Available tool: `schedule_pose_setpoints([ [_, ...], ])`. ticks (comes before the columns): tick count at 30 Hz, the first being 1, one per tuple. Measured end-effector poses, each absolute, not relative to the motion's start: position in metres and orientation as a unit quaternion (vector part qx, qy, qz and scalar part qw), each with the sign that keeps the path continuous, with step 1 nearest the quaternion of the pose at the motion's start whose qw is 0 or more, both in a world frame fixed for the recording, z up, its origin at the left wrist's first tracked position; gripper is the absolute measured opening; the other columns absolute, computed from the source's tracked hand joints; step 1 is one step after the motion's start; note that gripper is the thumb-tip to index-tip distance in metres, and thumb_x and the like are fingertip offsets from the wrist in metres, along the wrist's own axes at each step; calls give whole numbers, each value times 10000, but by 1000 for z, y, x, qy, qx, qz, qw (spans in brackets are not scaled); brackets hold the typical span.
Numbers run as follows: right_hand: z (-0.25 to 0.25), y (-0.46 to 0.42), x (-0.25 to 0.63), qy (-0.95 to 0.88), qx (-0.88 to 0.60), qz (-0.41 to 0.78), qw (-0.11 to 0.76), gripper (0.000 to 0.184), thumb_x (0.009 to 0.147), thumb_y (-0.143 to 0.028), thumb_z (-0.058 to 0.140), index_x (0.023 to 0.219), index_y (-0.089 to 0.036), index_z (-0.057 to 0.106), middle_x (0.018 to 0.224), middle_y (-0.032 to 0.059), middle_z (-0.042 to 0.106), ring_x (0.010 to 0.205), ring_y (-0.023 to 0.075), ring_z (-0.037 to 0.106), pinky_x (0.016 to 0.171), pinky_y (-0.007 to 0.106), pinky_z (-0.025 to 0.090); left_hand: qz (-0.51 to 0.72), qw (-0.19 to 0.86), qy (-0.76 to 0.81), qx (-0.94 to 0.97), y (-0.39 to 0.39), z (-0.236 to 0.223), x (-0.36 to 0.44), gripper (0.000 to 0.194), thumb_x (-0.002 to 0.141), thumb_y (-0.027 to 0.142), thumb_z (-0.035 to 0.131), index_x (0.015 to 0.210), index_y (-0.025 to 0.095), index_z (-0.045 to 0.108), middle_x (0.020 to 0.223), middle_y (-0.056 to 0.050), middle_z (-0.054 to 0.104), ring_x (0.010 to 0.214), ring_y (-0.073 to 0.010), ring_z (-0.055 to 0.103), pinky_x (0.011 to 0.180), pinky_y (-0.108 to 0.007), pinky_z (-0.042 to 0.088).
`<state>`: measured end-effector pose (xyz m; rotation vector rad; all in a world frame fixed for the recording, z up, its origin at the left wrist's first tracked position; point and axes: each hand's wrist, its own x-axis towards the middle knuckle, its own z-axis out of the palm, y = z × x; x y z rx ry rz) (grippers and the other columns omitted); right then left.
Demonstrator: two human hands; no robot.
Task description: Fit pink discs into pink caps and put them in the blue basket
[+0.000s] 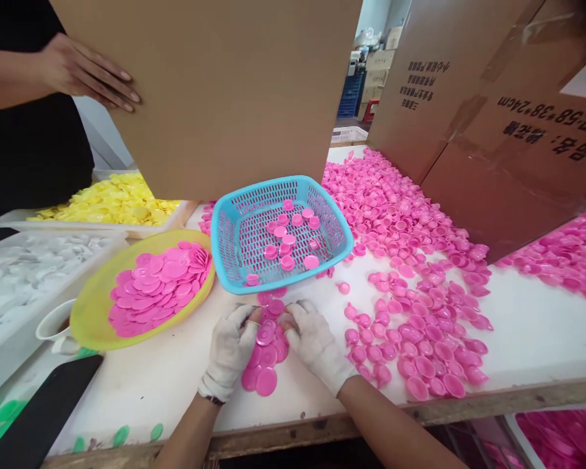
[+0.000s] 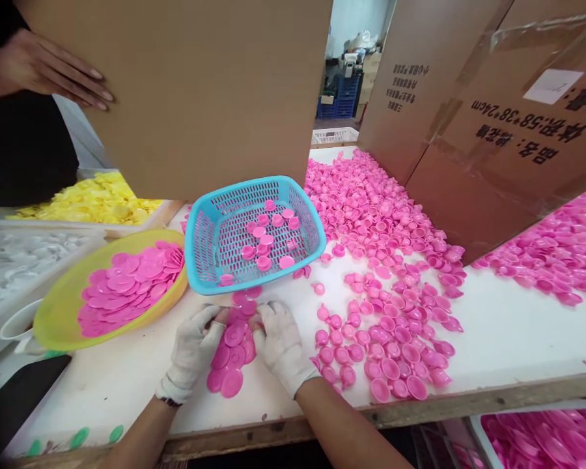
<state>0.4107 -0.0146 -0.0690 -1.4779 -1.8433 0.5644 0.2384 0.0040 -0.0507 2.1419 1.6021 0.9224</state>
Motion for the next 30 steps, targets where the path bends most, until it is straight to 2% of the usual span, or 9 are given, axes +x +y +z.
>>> schedule_pose_setpoints([
  [5,-74,-16,404,-770,-568,159,243,156,800,-140,518,937,-178,582,915,66,543,897,207,471,853,361,396,201,93,535,815,-14,-59,228,232,808,291,520,1005,197,601,933,-65,579,848,-208,569,752,-336,486],
  [11,-52,-21,423,-803,-487,202,278,210,868,-239,499,1062,-190,563,1043,62,571,996,180,497,882,327,408,244,39,539,806,-10,-67,214,227,810,251,490,1006,181,579,981,-95,571,879,-240,576,782,-380,503],
  [13,-44,-29,449,-817,-479,164,275,298,877,-246,480,1164,-187,533,1138,79,568,1111,194,464,980,364,351,271,17,513,814,-14,-68,217,248,808,245,504,1040,185,569,1063,-117,562,966,-266,560,843,-412,487],
  [16,-42,-45,494,-805,-553,77,199,413,875,-273,454,1278,-187,482,1323,100,480,1300,249,308,1075,464,206,274,1,464,842,-23,-68,228,263,808,261,537,1062,199,562,1162,-120,543,1053,-277,527,897,-435,459],
  [19,-53,-59,524,-791,-599,27,126,488,863,-291,447,1339,-185,434,1415,112,383,1348,292,225,1079,517,157,252,0,435,865,-26,-68,242,196,830,249,521,1007,197,587,1126,-100,575,1030,-251,532,877,-414,453],
  [23,-69,-68,519,-783,-618,11,78,510,865,-318,462,1357,-189,423,1439,131,349,1345,324,230,1075,541,132,184,-10,443,877,-20,-61,252,184,853,251,486,978,202,613,1007,-84,619,914,-236,553,785,-393,449],
  [30,-61,-57,487,-810,-568,79,123,499,856,-358,489,1327,-202,445,1417,131,375,1332,316,253,1082,549,123,50,32,531,845,-5,-50,242,220,786,191,510,982,194,611,981,-99,608,861,-247,575,762,-386,442],
])
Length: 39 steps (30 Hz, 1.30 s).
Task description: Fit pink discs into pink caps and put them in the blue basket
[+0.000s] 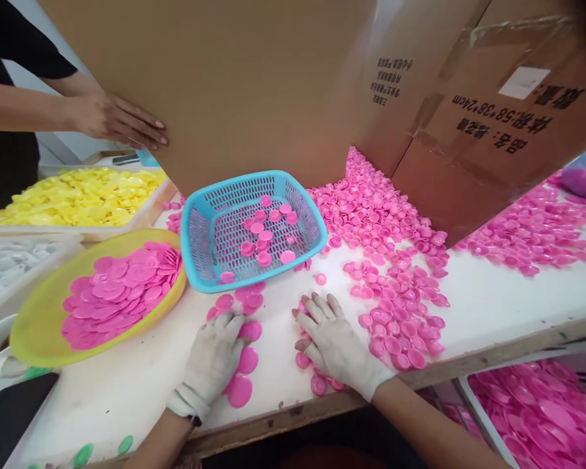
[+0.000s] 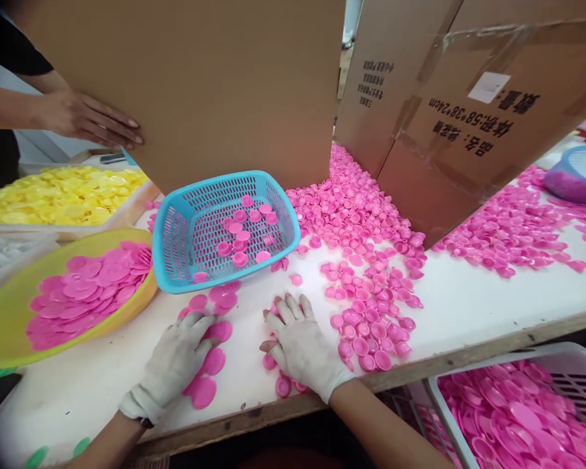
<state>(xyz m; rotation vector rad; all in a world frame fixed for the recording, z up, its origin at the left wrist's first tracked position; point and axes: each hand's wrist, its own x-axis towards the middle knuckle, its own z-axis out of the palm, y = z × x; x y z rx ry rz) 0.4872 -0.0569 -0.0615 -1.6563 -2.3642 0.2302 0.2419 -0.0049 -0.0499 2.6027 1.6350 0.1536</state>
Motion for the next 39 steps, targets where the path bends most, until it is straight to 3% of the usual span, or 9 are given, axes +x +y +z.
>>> schedule_pose_setpoints([
  [4,-50,-54,493,-770,-548,163,283,421,881,-244,391,1292,-192,461,1310,100,484,1266,229,375,1076,444,254,108,84,574,807,-7,-49,229,151,789,215,486,911,207,574,936,-60,606,817,-211,597,714,-327,467],
  [7,-39,-52,489,-658,-580,267,400,278,891,-261,377,1065,-186,580,1039,80,611,995,195,573,872,349,450,214,126,543,802,-16,-40,235,97,798,170,450,779,216,533,816,-13,604,763,-167,589,691,-282,472],
  [10,-29,-50,474,-564,-552,488,372,278,902,-355,363,847,-183,575,752,19,599,583,121,592,543,252,456,304,150,441,831,-27,-26,261,169,802,94,412,775,207,535,797,-18,589,748,-141,570,682,-255,473],
  [13,-25,-47,465,-481,-491,638,348,229,859,-371,429,916,-179,540,665,-24,556,426,75,517,420,198,386,339,171,351,856,-33,-20,292,196,832,81,404,768,202,545,796,-29,580,740,-133,555,662,-244,472],
  [21,-32,-32,506,-427,-536,547,480,224,755,-333,559,896,-166,510,678,-34,541,536,104,594,462,195,413,205,205,412,864,-9,-48,330,293,809,89,419,1018,207,587,995,-56,555,887,-177,541,771,-306,462],
  [25,-38,-26,508,-495,-554,490,456,131,769,-293,517,744,-169,482,618,-42,501,526,85,555,458,176,381,147,223,432,861,-1,-52,324,228,820,124,407,886,188,615,923,-54,560,830,-169,538,750,-299,454],
  [29,-39,-16,495,-557,-564,479,377,109,771,-206,478,669,-171,460,566,-54,471,468,61,514,431,155,360,259,292,497,775,-8,-55,302,275,818,158,400,1037,170,566,959,-75,581,846,-170,566,780,-319,471],
  [34,-38,4,470,-543,-610,531,226,48,790,-163,465,799,-182,509,492,-56,488,412,90,535,363,145,333,256,557,549,569,-14,-53,299,246,814,248,397,1032,173,483,679,8,552,498,-111,543,449,-223,439],
  [39,-41,14,455,-553,-615,539,159,76,775,-117,504,816,-178,522,477,-54,500,372,93,511,388,172,379,251,663,513,484,-7,-54,311,220,781,368,525,839,163,470,576,18,549,475,-111,568,447,-208,461],
])
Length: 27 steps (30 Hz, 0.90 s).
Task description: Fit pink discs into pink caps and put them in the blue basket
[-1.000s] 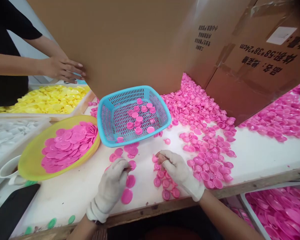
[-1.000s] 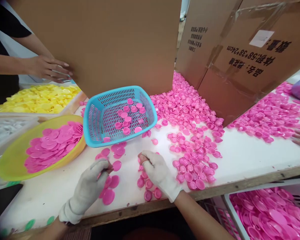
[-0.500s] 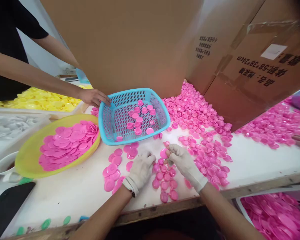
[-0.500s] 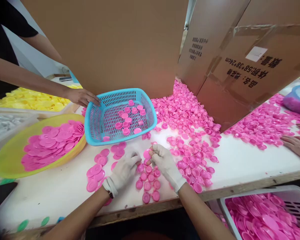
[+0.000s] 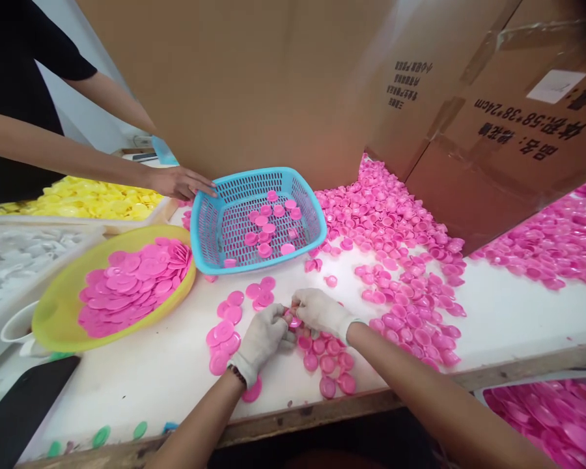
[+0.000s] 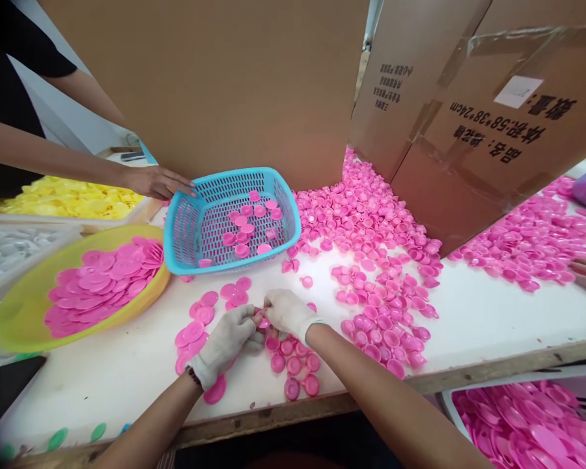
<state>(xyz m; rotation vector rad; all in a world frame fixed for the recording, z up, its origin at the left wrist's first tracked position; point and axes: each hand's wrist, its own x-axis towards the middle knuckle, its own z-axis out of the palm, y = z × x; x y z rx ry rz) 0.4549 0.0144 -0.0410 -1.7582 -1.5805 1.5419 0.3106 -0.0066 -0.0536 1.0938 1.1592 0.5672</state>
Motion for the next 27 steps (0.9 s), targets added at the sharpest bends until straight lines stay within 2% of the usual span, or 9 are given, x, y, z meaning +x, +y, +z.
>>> schedule_pose_setpoints([
  [4,-50,18,455,-545,-597,576,121,94,815,-124,458,869,-181,510,485,-41,523,369,105,528,398,182,395,250,674,511,472,0,-61,309,233,756,357,579,816,158,472,619,-7,598,535,-121,608,482,-216,496],
  [8,-58,18,455,-548,-585,585,123,80,840,-152,426,890,-196,471,489,-44,510,367,130,546,381,198,411,221,629,532,522,6,-64,310,194,769,320,569,800,170,450,542,8,592,468,-121,589,440,-211,480],
  [11,-55,16,455,-534,-586,596,129,88,858,-142,397,904,-201,443,480,-54,497,363,124,542,387,203,431,205,618,535,538,8,-63,309,149,781,281,544,791,177,437,499,20,576,430,-130,574,403,-211,458],
  [15,-43,18,457,-494,-557,662,86,101,884,-110,356,920,-190,404,489,-45,519,398,127,570,413,208,458,183,618,515,565,7,-58,306,155,751,244,577,775,176,441,540,25,587,466,-116,579,434,-197,453],
  [22,-44,28,455,-510,-574,638,64,97,849,-88,443,864,-182,427,492,-66,482,379,116,559,422,206,474,126,511,547,651,11,-50,313,125,728,126,521,782,184,425,512,69,509,423,-95,531,410,-175,367],
  [24,-43,27,453,-511,-575,635,66,110,839,-67,441,840,-177,432,486,-68,477,369,110,550,425,206,475,135,494,544,665,8,-49,313,142,705,91,513,794,179,446,506,77,490,425,-82,498,426,-177,337],
  [27,-37,21,454,-514,-570,635,84,120,835,-56,423,828,-175,426,482,-70,472,367,108,542,428,215,477,189,414,536,711,-3,-48,303,157,722,93,485,851,181,493,553,64,509,505,-91,489,493,-200,327],
])
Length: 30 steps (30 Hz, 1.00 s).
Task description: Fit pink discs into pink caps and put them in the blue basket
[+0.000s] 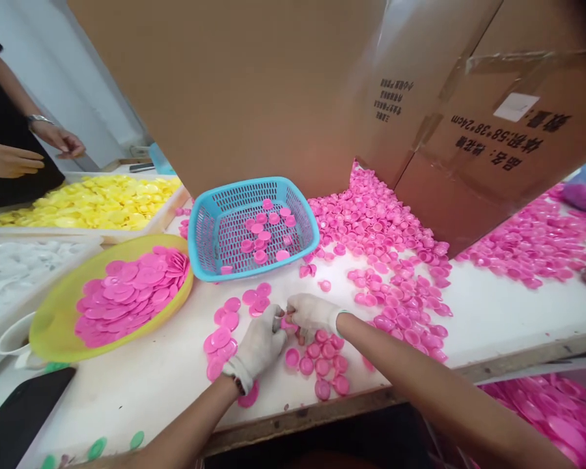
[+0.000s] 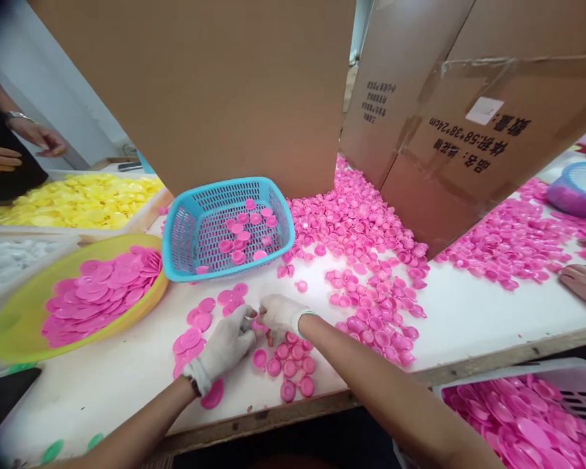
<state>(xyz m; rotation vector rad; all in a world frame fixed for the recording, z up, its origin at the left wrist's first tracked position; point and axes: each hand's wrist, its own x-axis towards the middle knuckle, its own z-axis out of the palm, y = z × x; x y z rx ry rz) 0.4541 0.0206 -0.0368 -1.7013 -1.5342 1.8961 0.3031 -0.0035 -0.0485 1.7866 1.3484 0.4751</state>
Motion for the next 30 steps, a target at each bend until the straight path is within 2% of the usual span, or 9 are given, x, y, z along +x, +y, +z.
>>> schedule_pose_setpoints([
  [3,-19,15,460,-518,-554,632,158,89,860,-102,402,866,-190,413,551,-59,505,430,96,567,463,203,486,231,333,555,727,-21,-48,281,72,784,215,493,847,193,521,651,29,572,588,-119,519,562,-229,361],
  [8,5,23,463,-487,-404,614,472,208,888,-211,358,1096,-223,367,983,31,591,749,121,658,649,256,531,215,344,582,704,-50,-48,256,145,824,319,469,773,201,536,675,-3,605,615,-158,550,592,-258,411],
  [11,-10,27,448,-604,-443,549,371,246,851,-192,403,1088,-189,468,931,31,605,649,107,618,583,232,491,200,331,552,738,-64,-50,268,180,832,286,466,941,215,590,831,-40,659,746,-189,601,688,-283,441],
  [14,-35,25,427,-772,-444,407,202,219,820,-129,445,964,-168,605,869,22,625,765,134,585,706,252,456,127,286,507,803,-69,-50,291,302,852,230,413,1099,254,585,918,-65,668,787,-209,620,683,-294,437],
  [16,-46,25,416,-823,-426,347,144,221,789,-105,493,941,-180,635,897,29,623,863,167,557,777,278,423,59,242,503,827,-67,-50,301,330,856,204,376,1090,253,604,890,-86,668,734,-226,625,605,-296,415],
  [19,-51,29,409,-853,-413,307,84,221,741,-114,556,932,-196,631,901,45,591,827,183,533,732,290,405,12,206,518,830,-60,-49,303,322,854,186,360,1021,225,634,881,-101,665,721,-231,629,579,-291,409],
  [24,-47,30,428,-824,-461,306,125,220,681,-51,542,872,-162,550,904,47,569,855,172,518,740,272,398,136,296,537,778,-59,-51,281,284,846,248,412,1062,224,596,923,-74,667,835,-213,628,730,-303,467],
  [27,-44,15,446,-773,-508,346,159,169,759,-56,433,882,-165,471,788,12,555,683,115,544,602,215,414,206,439,575,659,-63,-52,270,398,842,358,432,1200,193,484,762,-47,638,664,-190,621,610,-301,492],
  [30,-44,-6,457,-672,-525,494,168,154,793,-94,416,912,-188,441,690,-35,520,509,82,538,450,170,384,222,617,564,503,-62,-49,272,487,822,429,446,1223,161,380,708,-11,582,540,-151,594,489,-266,482],
])
